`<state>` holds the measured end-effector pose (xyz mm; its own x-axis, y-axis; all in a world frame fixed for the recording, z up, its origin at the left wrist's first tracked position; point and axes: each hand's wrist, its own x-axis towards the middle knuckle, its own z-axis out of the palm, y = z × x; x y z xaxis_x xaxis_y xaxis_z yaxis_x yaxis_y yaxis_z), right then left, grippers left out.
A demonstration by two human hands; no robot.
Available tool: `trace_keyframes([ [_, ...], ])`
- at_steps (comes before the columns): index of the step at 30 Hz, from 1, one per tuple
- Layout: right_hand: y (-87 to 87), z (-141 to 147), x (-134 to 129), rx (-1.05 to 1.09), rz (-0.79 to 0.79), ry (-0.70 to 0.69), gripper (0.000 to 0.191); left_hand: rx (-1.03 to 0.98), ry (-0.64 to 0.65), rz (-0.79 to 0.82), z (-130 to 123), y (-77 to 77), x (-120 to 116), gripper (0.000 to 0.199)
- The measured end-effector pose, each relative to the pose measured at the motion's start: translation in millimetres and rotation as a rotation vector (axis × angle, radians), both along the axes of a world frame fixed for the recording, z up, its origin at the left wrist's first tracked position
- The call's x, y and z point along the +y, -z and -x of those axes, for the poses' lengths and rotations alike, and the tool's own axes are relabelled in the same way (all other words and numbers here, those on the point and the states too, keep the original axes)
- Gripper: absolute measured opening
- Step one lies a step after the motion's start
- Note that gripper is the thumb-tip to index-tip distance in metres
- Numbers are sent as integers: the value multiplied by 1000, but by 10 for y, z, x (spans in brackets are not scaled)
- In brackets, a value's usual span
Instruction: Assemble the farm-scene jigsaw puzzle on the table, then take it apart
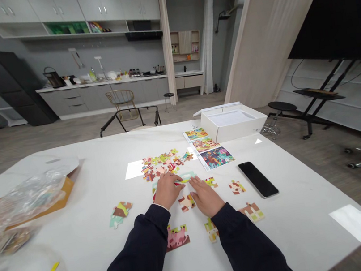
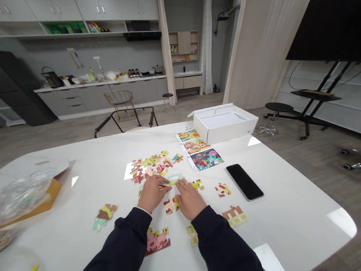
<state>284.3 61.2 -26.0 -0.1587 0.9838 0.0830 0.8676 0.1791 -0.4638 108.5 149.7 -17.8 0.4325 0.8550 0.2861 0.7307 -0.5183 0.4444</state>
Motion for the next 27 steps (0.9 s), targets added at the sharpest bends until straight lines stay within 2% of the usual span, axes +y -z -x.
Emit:
trace_keyframes([
  [5, -74, 18, -17, -19, 45, 22, 55, -7, -2, -6, 4, 36, 24, 16],
  [15, -61, 18, -17, -45, 26, 21, 54, -22, 15, -13, -8, 80, 15, 12],
  [17, -77, 25, -23, -40, 33, 24, 54, -40, 14, -7, 8, 86, 6, 20],
  [21, -107, 35, -36, -38, 50, 27, 55, -89, 2, -6, 100, 92, -20, 50],
  [27, -107, 30, -33, -29, 52, 19, 55, -125, 6, 12, 231, 108, -80, 54],
])
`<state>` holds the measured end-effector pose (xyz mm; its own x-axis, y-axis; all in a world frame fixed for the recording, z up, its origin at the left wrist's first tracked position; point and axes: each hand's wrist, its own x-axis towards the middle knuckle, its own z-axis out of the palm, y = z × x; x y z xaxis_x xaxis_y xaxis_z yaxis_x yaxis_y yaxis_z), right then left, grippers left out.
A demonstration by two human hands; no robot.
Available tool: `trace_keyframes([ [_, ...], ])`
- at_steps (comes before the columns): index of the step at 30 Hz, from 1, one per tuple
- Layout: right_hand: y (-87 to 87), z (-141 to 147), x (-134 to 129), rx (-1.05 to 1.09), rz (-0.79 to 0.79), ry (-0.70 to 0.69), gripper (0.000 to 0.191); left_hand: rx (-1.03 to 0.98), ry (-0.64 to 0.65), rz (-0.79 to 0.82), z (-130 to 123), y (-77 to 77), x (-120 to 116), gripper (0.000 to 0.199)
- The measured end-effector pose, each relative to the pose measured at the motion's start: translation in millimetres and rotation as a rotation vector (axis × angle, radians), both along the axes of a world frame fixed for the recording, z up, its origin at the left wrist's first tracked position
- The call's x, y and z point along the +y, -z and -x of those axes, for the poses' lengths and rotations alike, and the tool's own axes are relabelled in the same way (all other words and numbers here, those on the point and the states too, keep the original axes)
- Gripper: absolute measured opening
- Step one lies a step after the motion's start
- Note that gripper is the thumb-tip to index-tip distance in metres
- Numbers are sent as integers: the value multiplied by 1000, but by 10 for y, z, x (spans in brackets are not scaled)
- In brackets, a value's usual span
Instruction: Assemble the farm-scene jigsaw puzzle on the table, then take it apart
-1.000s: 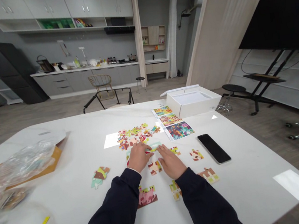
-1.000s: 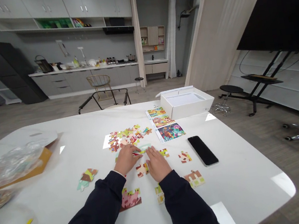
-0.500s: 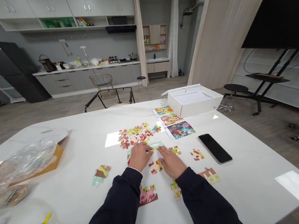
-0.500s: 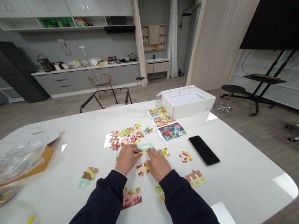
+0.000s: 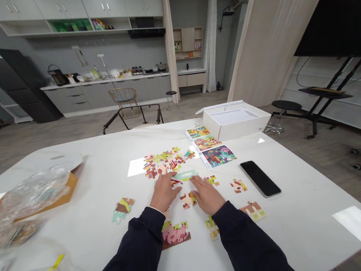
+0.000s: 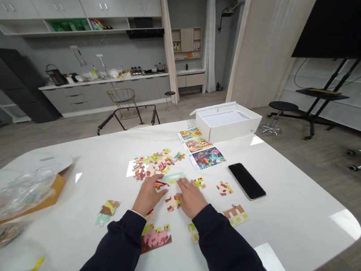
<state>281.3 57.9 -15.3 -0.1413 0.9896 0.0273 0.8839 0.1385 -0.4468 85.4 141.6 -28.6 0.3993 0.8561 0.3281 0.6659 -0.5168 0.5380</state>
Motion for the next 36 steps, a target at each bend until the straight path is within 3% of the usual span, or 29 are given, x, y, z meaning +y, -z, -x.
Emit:
trace_keyframes([
  [14, 62, -19, 21, -5, -11, 36, 56, 70, 10, 53, 20, -39, -53, 50],
  [21, 71, -7, 11, -9, -14, 26, 57, 217, 147, -109, 38, -131, -95, 26],
  [25, 91, -12, 16, -13, -13, 22, 57, 247, 157, -124, 33, -152, -133, 27],
  [32, 114, -16, 24, -1, -26, 19, 57, 142, 166, -85, 47, -136, -109, 32],
  [36, 75, -9, 20, 2, -35, 19, 55, 5, 58, -125, 375, -218, -57, 39],
])
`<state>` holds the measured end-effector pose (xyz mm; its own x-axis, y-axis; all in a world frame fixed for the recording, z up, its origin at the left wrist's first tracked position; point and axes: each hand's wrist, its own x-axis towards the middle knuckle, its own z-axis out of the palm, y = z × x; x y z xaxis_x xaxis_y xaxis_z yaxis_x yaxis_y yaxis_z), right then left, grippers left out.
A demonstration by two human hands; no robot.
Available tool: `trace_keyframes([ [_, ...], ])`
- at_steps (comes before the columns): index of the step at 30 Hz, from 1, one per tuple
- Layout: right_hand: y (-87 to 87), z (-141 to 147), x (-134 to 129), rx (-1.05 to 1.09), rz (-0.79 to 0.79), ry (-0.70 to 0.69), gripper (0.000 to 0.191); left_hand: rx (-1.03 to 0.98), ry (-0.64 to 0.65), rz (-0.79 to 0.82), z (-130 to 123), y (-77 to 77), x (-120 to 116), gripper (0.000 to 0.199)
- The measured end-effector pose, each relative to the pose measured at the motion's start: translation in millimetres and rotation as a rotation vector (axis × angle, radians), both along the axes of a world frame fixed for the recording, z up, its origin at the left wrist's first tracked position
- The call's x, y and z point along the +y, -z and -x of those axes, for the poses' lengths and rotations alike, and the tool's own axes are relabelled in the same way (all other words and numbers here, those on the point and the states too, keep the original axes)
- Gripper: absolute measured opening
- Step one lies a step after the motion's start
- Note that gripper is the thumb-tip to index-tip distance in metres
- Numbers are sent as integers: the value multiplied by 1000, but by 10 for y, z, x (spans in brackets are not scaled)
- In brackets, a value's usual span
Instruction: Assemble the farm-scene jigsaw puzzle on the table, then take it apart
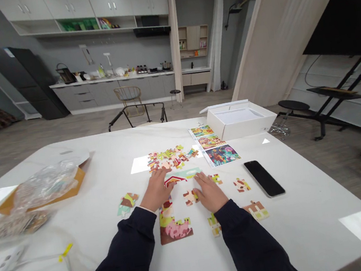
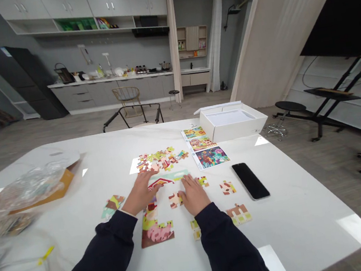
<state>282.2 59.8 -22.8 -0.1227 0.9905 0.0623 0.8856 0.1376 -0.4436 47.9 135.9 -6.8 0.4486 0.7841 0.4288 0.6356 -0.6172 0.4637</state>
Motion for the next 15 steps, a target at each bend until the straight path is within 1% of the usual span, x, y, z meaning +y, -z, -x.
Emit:
trace_keyframes([
  [2, -14, -1, 0, -1, -14, -1, 54, -48, -106, -1, 309, -30, -31, 37],
  [4, -9, -6, 2, -9, -20, -6, 54, -80, -250, 21, 672, -14, -120, 34],
  [7, 36, -19, 12, -24, -15, -15, 55, -125, -490, 38, 1177, 105, -318, 29],
  [8, 57, -25, 17, -27, -12, -18, 55, -133, -548, 30, 1302, 159, -381, 29],
  [9, 79, -31, 23, -30, -8, -20, 56, -133, -580, 21, 1395, 210, -434, 30],
  [10, 99, -37, 28, -31, -7, -21, 56, -128, -594, 10, 1455, 253, -476, 31],
  [12, 129, -51, 39, -26, -18, -17, 57, -96, -583, -5, 1480, 308, -519, 35],
  [15, 145, -72, 51, 7, -62, -18, 56, -3, -591, 12, 1366, 310, -516, 42],
])
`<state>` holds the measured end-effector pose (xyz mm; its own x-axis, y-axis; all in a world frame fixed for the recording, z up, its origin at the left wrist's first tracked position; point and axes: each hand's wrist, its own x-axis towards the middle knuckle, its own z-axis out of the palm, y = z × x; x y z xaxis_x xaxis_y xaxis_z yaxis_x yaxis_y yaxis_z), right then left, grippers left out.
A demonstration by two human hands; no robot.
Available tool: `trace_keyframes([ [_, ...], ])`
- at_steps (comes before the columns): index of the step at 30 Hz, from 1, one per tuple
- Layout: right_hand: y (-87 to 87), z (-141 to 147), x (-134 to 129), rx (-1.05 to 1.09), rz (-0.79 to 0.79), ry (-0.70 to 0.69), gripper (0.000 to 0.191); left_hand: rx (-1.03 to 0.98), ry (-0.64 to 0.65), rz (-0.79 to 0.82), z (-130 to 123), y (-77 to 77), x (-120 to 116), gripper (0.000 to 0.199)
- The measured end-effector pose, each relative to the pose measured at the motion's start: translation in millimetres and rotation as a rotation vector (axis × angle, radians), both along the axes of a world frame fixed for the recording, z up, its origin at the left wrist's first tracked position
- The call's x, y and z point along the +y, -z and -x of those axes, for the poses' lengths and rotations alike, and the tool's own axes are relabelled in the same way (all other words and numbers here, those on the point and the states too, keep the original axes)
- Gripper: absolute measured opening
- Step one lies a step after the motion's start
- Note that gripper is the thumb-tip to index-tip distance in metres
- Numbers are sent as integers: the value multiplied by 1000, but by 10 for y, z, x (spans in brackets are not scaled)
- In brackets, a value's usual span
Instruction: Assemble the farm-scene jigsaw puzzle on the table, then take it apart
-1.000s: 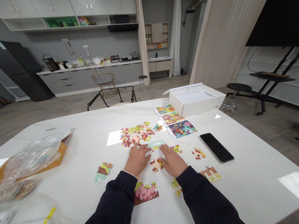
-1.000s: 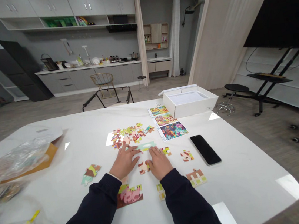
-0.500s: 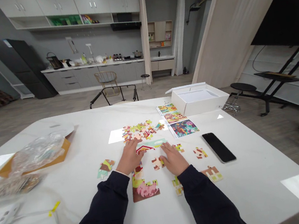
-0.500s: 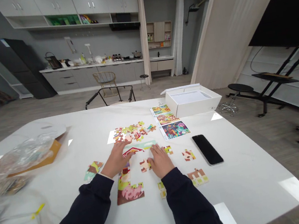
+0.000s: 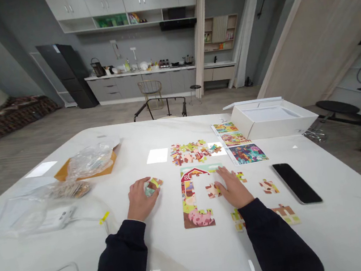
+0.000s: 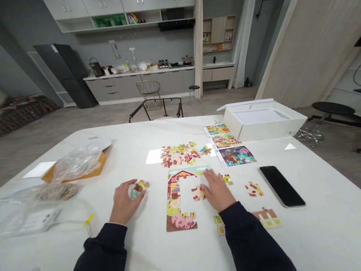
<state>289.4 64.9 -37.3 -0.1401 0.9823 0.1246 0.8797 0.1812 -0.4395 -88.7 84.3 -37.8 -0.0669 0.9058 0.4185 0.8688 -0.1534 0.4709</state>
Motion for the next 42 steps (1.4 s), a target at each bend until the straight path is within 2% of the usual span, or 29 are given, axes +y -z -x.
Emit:
trace_keyframes([
  [6, 6, -21, 5, 61, -57, -8, 56, 75, 0, 29, -167, 0, 38, 40],
  [10, -7, 1, -2, 122, -85, -16, 54, 9, -24, 27, -124, 57, 70, 44],
  [13, -94, 61, -29, 216, -132, -23, 52, -92, -43, 2, -134, -4, 52, 52],
  [15, -199, 132, -66, 336, -170, -21, 49, -163, 40, -67, -230, -131, -10, 53],
  [17, -319, 227, -119, 523, -151, -20, 45, -244, 230, -129, -430, -307, -107, 53],
  [19, -424, 332, -171, 768, -8, -66, 45, -323, 443, -119, -712, -479, -218, 54],
  [21, -488, 423, -206, 986, 198, -138, 49, -390, 549, -130, -1017, -598, -316, 54],
  [23, -509, 480, -218, 1127, 312, -169, 51, -442, 615, -149, -1273, -638, -383, 56],
  [25, -507, 497, -215, 1195, 340, -138, 49, -470, 653, -161, -1433, -610, -421, 57],
  [27, -500, 489, -212, 1202, 323, -84, 48, -484, 671, -151, -1491, -549, -439, 58],
  [32, -488, 473, -221, 1136, 269, -53, 48, -444, 712, -70, -1425, -452, -473, 66],
  [38, -468, 486, -235, 1114, 241, -88, 48, -429, 708, -21, -1409, -436, -499, 48],
  [42, -448, 484, -237, 1113, 240, -98, 46, -410, 692, -18, -1399, -413, -493, 48],
])
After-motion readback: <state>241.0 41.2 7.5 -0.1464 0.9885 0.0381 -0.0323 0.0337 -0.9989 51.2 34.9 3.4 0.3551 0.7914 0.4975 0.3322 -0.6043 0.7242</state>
